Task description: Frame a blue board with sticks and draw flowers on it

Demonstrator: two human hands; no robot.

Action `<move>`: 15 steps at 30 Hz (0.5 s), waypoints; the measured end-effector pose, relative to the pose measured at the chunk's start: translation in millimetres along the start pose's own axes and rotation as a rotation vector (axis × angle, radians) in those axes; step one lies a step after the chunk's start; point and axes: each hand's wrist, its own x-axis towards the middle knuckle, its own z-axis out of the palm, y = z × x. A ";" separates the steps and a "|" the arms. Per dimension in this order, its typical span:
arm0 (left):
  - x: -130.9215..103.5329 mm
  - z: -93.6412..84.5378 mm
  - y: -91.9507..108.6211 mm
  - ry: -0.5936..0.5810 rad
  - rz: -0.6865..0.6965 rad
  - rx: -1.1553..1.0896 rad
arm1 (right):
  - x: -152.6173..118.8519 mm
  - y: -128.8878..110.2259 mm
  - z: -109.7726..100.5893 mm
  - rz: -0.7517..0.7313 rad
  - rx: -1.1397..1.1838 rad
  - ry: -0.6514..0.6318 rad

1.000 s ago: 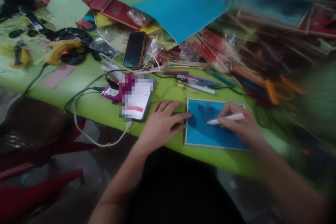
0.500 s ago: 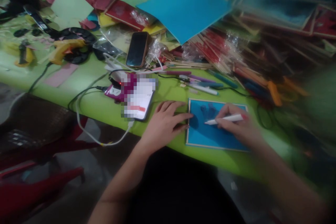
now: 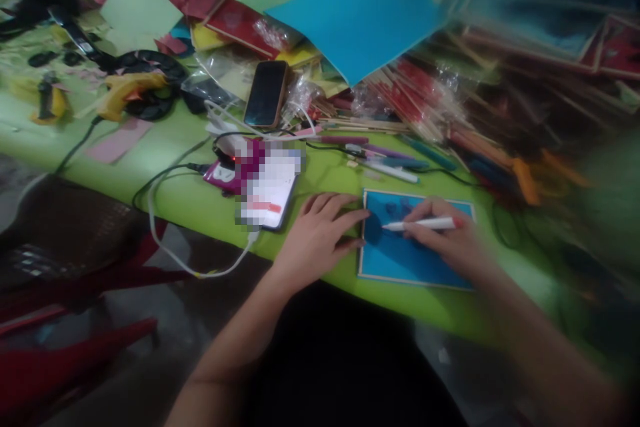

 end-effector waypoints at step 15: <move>0.3 -1.4 0.5 -0.006 -0.007 -0.014 | 4.5 5.5 4.8 0.036 0.044 0.028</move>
